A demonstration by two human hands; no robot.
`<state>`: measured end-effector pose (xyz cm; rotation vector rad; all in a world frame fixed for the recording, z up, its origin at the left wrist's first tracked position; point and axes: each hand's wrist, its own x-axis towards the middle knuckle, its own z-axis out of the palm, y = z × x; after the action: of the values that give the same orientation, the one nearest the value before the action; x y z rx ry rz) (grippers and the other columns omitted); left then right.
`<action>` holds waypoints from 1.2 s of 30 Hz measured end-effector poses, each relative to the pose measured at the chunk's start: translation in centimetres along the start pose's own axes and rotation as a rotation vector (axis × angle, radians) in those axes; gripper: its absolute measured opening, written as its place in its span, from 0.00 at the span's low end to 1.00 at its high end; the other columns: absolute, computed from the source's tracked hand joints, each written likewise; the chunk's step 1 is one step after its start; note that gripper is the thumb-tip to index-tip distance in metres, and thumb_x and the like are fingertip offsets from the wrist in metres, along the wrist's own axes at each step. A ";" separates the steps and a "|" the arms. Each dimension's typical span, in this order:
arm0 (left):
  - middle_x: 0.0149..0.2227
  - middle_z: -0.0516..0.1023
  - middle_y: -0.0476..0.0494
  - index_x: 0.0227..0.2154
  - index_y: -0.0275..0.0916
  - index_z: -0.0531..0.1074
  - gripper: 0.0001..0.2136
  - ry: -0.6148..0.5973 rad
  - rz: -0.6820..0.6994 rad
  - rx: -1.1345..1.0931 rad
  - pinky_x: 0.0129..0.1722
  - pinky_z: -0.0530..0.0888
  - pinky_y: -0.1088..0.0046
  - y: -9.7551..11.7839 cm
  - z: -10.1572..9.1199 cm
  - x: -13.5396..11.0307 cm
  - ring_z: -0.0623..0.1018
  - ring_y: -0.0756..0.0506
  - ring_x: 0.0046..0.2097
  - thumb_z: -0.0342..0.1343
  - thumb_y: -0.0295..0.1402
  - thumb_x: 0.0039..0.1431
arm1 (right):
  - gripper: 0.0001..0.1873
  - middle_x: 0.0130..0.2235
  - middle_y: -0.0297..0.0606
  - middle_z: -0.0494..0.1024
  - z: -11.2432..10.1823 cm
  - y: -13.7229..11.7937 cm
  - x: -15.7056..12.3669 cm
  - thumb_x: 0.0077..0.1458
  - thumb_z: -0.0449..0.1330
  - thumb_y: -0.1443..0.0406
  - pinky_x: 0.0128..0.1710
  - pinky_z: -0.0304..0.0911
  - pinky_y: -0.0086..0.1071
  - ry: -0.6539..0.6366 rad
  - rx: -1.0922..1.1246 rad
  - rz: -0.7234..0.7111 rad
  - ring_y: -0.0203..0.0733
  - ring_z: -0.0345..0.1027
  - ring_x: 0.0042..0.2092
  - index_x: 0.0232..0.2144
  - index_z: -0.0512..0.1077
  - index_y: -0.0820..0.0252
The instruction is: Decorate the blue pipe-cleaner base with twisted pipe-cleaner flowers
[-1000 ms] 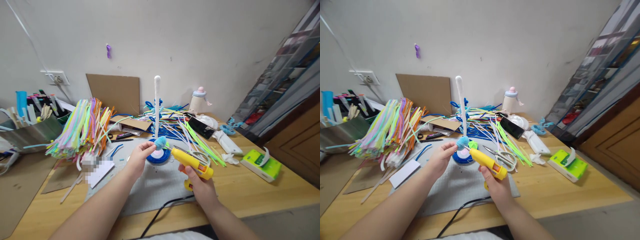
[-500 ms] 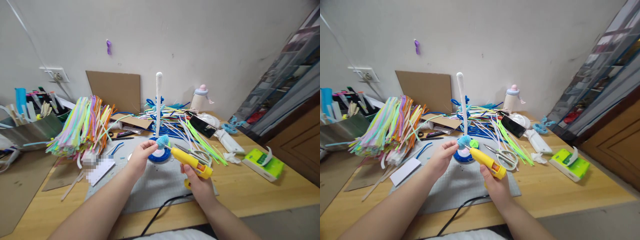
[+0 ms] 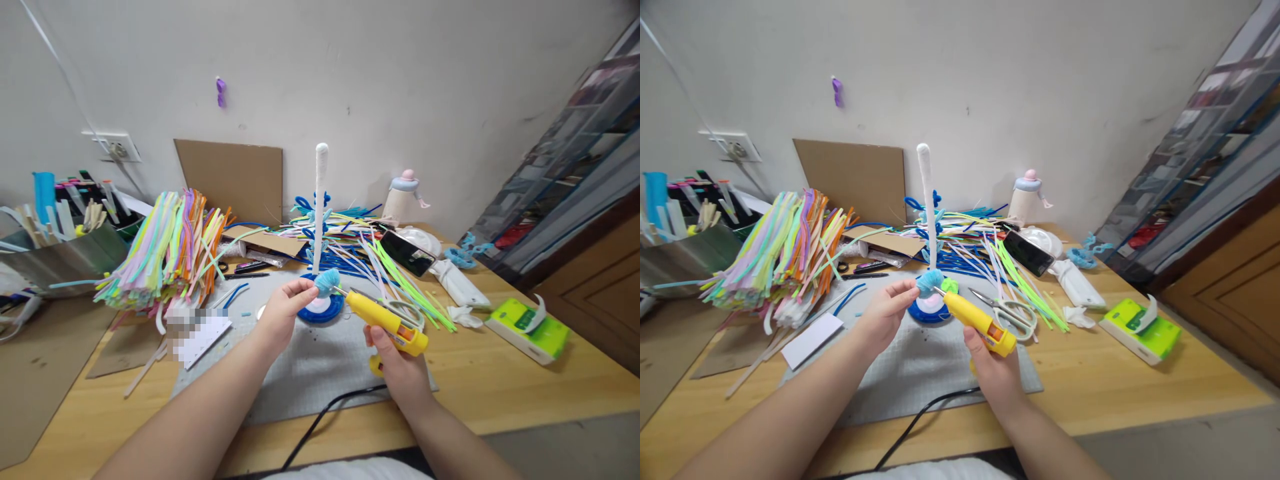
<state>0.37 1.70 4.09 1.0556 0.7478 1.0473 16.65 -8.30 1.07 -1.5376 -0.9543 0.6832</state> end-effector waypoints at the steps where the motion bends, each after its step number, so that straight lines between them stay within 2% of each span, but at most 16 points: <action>1: 0.26 0.75 0.50 0.25 0.36 0.73 0.09 -0.004 0.002 0.002 0.32 0.62 0.76 -0.1 0.0 0.0 0.70 0.51 0.29 0.64 0.36 0.43 | 0.19 0.19 0.33 0.68 0.0 0.0 0.0 0.47 0.58 0.49 0.15 0.55 0.28 0.000 0.001 0.008 0.36 0.58 0.20 0.20 0.66 0.57; 11: 0.24 0.72 0.50 0.24 0.35 0.72 0.10 -0.006 0.006 -0.009 0.31 0.61 0.76 -0.2 -0.1 0.0 0.68 0.52 0.28 0.65 0.36 0.41 | 0.21 0.19 0.33 0.68 0.0 0.3 0.3 0.45 0.58 0.48 0.15 0.55 0.26 0.006 0.011 -0.022 0.35 0.59 0.20 0.19 0.66 0.60; 17: 0.26 0.74 0.49 0.26 0.35 0.73 0.10 -0.008 0.007 -0.015 0.33 0.62 0.75 -0.1 -0.1 0.1 0.69 0.51 0.30 0.64 0.36 0.43 | 0.21 0.22 0.34 0.71 0.1 0.1 0.0 0.45 0.58 0.48 0.15 0.57 0.26 0.022 0.019 -0.047 0.36 0.62 0.22 0.25 0.68 0.60; 22: 0.27 0.75 0.48 0.27 0.35 0.74 0.10 -0.007 0.025 -0.012 0.34 0.63 0.74 -0.4 -0.3 0.1 0.71 0.50 0.30 0.63 0.35 0.44 | 0.19 0.25 0.35 0.73 0.0 0.4 0.3 0.48 0.58 0.50 0.17 0.58 0.26 -0.047 0.004 -0.110 0.37 0.64 0.24 0.25 0.67 0.60; 28: 0.29 0.77 0.46 0.29 0.35 0.74 0.11 -0.007 0.044 0.001 0.36 0.64 0.72 -0.5 -0.4 0.3 0.73 0.48 0.33 0.63 0.36 0.44 | 0.20 0.26 0.36 0.72 0.0 0.4 0.2 0.47 0.58 0.49 0.20 0.60 0.28 -0.068 -0.037 -0.124 0.37 0.63 0.25 0.26 0.70 0.61; 32: 0.28 0.76 0.47 0.27 0.35 0.74 0.11 0.009 0.037 -0.003 0.34 0.64 0.73 -0.3 -0.4 0.3 0.72 0.50 0.31 0.63 0.36 0.43 | 0.20 0.25 0.36 0.73 -0.1 0.4 0.0 0.47 0.59 0.49 0.23 0.62 0.29 -0.182 0.051 -0.035 0.40 0.66 0.28 0.25 0.72 0.61; 36: 0.27 0.75 0.48 0.26 0.35 0.73 0.10 0.022 0.033 -0.014 0.33 0.64 0.75 -0.3 -0.3 0.3 0.71 0.51 0.30 0.64 0.36 0.42 | 0.18 0.27 0.36 0.74 0.0 0.3 0.3 0.52 0.56 0.51 0.34 0.63 0.32 -0.370 0.340 -0.009 0.41 0.68 0.32 0.26 0.73 0.60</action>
<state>0.28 2.06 3.68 1.0489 0.7413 1.0925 16.86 -8.05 0.81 -1.1262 -1.0519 1.0898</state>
